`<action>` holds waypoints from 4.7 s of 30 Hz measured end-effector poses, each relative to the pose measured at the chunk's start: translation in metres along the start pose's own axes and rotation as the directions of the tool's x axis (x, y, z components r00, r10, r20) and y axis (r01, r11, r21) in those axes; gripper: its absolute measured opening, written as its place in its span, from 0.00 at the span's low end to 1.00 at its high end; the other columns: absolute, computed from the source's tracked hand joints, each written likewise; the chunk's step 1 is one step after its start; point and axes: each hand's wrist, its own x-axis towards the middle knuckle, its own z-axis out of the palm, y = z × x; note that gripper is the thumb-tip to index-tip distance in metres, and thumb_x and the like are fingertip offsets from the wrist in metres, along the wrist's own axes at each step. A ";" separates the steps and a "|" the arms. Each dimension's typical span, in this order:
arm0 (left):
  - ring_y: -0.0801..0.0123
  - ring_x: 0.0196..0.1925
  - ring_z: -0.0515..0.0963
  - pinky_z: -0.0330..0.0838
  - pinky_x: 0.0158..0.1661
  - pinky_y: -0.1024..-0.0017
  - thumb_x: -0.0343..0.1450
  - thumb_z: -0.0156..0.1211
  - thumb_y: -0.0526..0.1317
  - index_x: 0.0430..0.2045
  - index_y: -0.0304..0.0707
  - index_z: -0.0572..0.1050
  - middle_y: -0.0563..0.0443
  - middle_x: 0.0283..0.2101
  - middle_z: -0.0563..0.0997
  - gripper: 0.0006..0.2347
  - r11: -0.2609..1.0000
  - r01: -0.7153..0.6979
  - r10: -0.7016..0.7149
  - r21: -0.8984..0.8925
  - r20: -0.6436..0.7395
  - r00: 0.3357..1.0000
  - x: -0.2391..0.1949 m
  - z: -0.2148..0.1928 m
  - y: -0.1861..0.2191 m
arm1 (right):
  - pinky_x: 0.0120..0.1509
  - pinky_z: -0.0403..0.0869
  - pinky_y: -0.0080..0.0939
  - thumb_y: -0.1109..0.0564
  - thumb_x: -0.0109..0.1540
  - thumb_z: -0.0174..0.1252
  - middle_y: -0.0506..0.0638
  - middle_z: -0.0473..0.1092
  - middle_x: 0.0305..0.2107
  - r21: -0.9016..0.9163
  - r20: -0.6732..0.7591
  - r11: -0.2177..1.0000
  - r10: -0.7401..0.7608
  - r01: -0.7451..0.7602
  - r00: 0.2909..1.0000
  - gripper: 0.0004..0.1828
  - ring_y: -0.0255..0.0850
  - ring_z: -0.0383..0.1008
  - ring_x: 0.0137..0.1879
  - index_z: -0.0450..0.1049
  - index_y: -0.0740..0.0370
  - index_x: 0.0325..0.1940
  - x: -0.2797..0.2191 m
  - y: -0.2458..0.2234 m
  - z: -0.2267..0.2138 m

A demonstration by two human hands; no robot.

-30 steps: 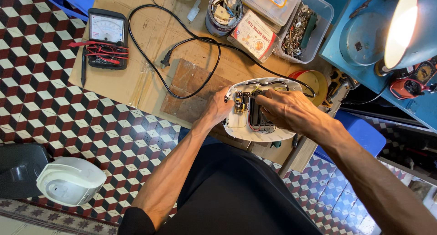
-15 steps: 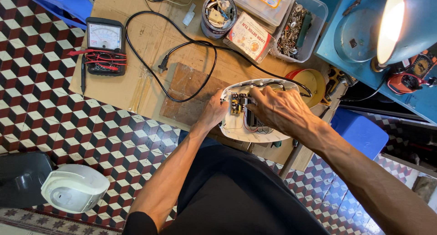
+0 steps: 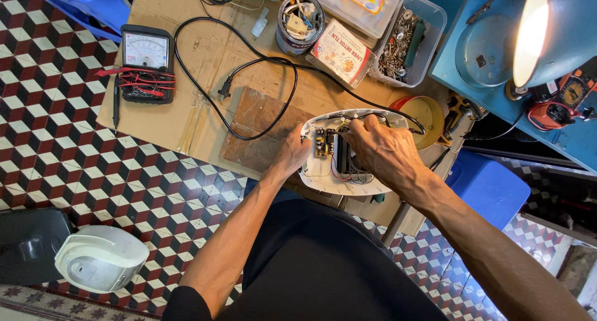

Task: The person disassembles a white electronic device using a screwdriver, removes the cover, and manipulates internal components and wires. They also open a red tin and place screws inside it.

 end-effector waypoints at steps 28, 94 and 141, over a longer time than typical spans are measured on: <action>0.32 0.59 0.74 0.69 0.58 0.53 0.72 0.52 0.34 0.62 0.20 0.60 0.17 0.58 0.71 0.23 0.978 -0.122 0.143 0.167 -0.122 0.982 -0.012 0.000 0.022 | 0.56 0.74 0.53 0.65 0.54 0.58 0.59 0.68 0.50 0.152 -0.650 0.864 -0.278 0.480 0.707 0.18 0.56 0.71 0.53 0.70 0.65 0.48 -0.016 0.004 0.037; 0.60 0.25 0.86 0.79 0.32 0.64 0.71 0.55 0.44 0.28 0.32 0.83 0.46 0.22 0.85 0.14 0.838 0.356 -0.486 0.415 0.268 0.832 -0.105 0.006 0.048 | 0.50 0.77 0.41 0.63 0.63 0.63 0.58 0.74 0.42 0.676 -0.690 0.657 0.406 0.334 0.599 0.12 0.45 0.79 0.44 0.73 0.66 0.50 -0.043 -0.013 0.075; 0.56 0.44 0.81 0.75 0.46 0.62 0.68 0.56 0.38 0.57 0.27 0.66 0.36 0.42 0.81 0.23 0.960 0.229 -0.242 0.162 0.065 0.968 -0.018 0.002 -0.007 | 0.44 0.78 0.43 0.60 0.65 0.64 0.58 0.75 0.39 0.682 -0.676 0.676 0.435 0.280 0.595 0.11 0.47 0.80 0.41 0.73 0.65 0.48 -0.034 -0.011 0.070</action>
